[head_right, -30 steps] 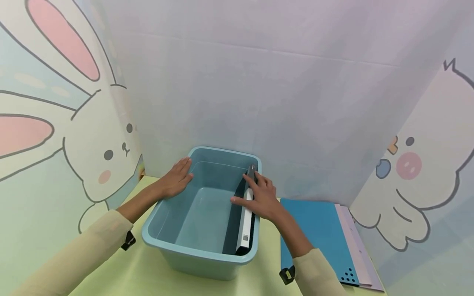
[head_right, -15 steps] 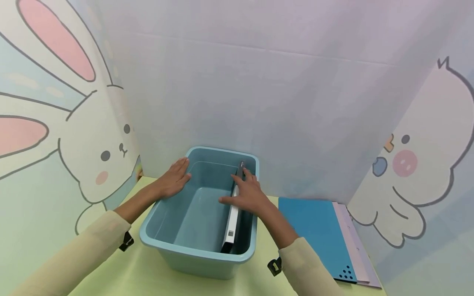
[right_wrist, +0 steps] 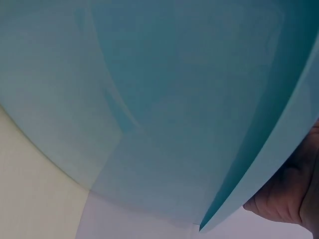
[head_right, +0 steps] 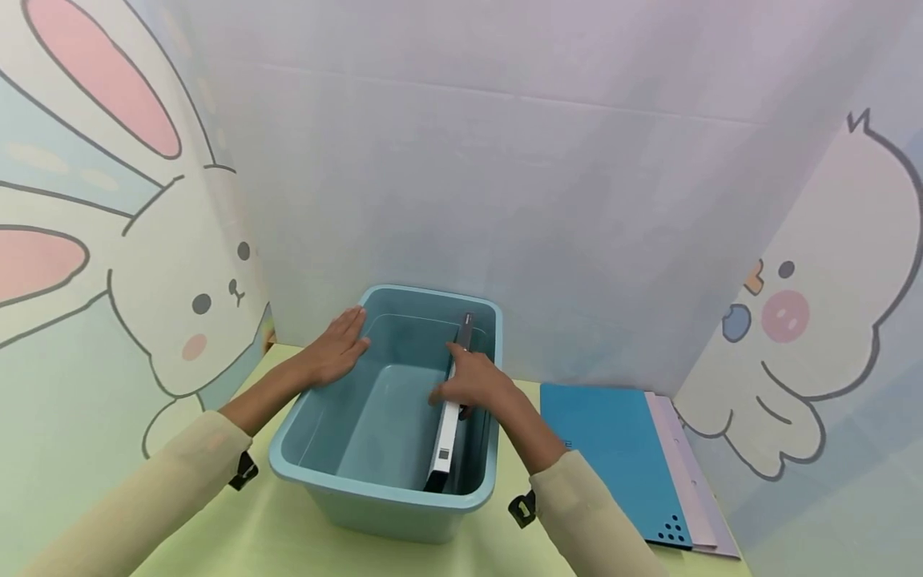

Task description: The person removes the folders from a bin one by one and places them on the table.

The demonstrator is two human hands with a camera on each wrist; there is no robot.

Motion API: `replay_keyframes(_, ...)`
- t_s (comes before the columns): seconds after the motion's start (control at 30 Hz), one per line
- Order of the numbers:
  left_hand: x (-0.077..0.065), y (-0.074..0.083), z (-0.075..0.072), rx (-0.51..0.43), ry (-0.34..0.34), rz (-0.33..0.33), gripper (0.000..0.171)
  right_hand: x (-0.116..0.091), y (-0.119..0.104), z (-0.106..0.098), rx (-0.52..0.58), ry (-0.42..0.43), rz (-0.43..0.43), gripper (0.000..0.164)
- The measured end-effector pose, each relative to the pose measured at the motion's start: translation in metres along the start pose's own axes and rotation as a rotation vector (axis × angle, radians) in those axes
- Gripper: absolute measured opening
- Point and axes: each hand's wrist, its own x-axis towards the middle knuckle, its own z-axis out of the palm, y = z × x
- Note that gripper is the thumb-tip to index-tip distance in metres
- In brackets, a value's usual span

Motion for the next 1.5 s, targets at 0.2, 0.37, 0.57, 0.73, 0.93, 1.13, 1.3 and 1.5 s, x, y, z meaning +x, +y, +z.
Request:
replay_keyframes(0.2, -0.001, -0.001, -0.001, -0.004, 0.009, -0.003, 0.071, -0.001, -0.001, 0.000, -0.029, -0.003, 0.032, 0.113)
replay_keyframes(0.37, 0.001, -0.002, -0.001, 0.005, 0.008, 0.001, 0.071, -0.004, 0.000, -0.005, -0.054, 0.014, 0.029, 0.115)
replay_keyframes(0.57, 0.002, 0.000, 0.000, -0.006, 0.016, 0.004, 0.071, -0.006, 0.003, -0.010, -0.040, 0.001, 0.024, 0.116)
replay_keyframes(0.73, 0.003, 0.002, 0.001, -0.004, 0.013, 0.005, 0.071, -0.007, 0.005, -0.012, -0.021, -0.011, 0.038, 0.117)
replay_keyframes(0.93, 0.003, 0.003, 0.001, 0.002, 0.008, -0.005, 0.071, -0.008, 0.005, -0.012, -0.012, -0.013, 0.044, 0.118)
replay_keyframes(1.13, 0.000, -0.001, 0.000, 0.006, 0.021, -0.005, 0.071, -0.007, 0.002, -0.009, -0.005, -0.013, 0.032, 0.118)
replay_keyframes(1.3, -0.002, -0.001, 0.000, 0.001, 0.024, -0.005, 0.071, -0.006, 0.003, -0.007, -0.007, -0.002, 0.014, 0.118)
replay_keyframes(1.5, 0.002, -0.001, 0.004, 0.002, 0.021, -0.002, 0.070, -0.009, 0.007, -0.009, -0.008, 0.010, 0.026, 0.119)
